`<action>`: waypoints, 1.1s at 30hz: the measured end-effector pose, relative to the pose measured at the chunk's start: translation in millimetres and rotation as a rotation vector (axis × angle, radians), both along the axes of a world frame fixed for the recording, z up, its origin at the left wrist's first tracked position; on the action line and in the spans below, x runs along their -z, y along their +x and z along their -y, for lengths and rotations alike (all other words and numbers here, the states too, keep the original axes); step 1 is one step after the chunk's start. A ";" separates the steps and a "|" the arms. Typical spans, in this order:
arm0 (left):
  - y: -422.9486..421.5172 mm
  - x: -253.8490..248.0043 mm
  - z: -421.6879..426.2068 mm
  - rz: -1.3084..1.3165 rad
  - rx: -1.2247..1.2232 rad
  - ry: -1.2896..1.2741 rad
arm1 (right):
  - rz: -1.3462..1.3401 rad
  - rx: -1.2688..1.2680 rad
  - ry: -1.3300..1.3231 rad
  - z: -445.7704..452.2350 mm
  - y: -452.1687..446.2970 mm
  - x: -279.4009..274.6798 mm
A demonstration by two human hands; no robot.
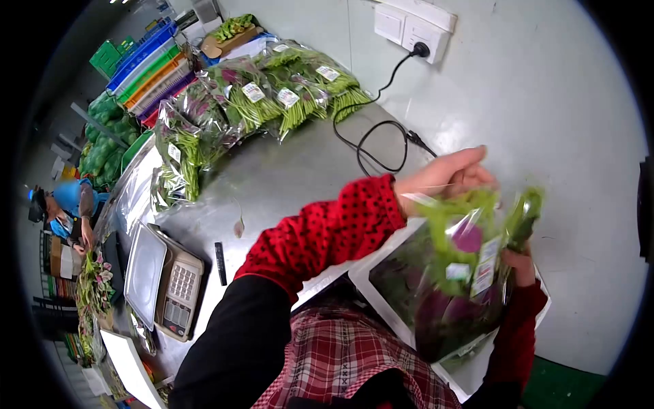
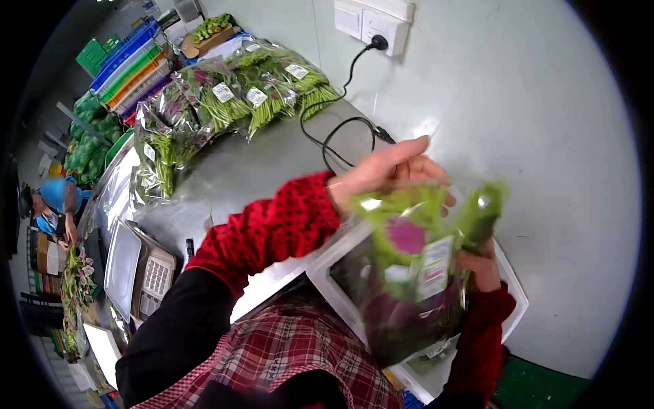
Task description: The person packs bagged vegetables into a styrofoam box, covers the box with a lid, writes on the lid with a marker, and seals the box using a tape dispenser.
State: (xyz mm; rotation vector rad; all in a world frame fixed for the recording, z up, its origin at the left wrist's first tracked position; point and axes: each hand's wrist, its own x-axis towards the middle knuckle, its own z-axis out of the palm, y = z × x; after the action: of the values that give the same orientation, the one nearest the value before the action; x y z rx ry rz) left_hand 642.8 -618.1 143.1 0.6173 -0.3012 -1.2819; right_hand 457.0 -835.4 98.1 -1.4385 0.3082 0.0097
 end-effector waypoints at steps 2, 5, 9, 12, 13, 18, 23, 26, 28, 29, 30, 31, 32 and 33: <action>-9.2 91.3 18.3 0.004 0.201 -0.223 | 0.106 0.237 0.212 28.6 -33.8 45.3; -106.3 144.7 26.5 -0.044 0.225 0.373 | -0.093 0.655 0.347 69.5 -113.6 113.2; -136.7 208.6 48.2 0.486 0.181 0.340 | -0.075 0.804 0.404 57.2 -122.6 182.5; -119.0 235.6 45.0 0.667 0.121 0.536 | 0.009 0.782 0.572 47.5 -104.1 212.9; -110.7 247.8 46.0 0.745 0.014 0.524 | -0.002 0.808 0.575 50.5 -95.7 232.5; -97.3 280.7 34.1 0.998 0.016 0.716 | -0.250 0.964 0.245 28.8 -71.9 289.9; -103.2 229.2 33.9 1.065 0.173 0.924 | -0.317 0.813 -1.277 -0.9 -57.5 215.9; -101.1 209.7 11.1 1.398 -0.002 0.607 | -0.119 0.579 -1.279 -27.0 -7.7 203.0; -88.7 173.3 -10.9 1.540 -0.401 0.381 | -0.216 0.402 -1.435 -41.0 11.6 227.8; -68.0 153.8 -32.4 1.504 -0.525 0.504 | -0.157 0.383 -1.422 -44.7 10.2 240.8; -41.4 138.2 -54.6 1.454 -0.638 0.603 | -0.220 0.395 -1.515 -43.5 4.9 253.9; -6.2 145.2 -75.4 1.414 -0.870 0.779 | -0.303 0.413 -1.609 -41.9 0.7 261.6; 43.2 142.2 -107.7 1.089 -0.932 0.820 | -0.290 0.374 -1.507 -36.6 -1.5 251.9; 119.2 210.7 -136.9 0.953 -1.113 0.870 | -0.280 0.316 -1.375 -22.0 6.9 257.7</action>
State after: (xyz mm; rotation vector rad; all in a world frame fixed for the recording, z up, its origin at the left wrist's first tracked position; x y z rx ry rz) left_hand 762.0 -481.2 -67.6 1.8144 -0.0953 0.1084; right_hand 463.9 -813.4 -159.7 -2.7346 0.8689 -0.3146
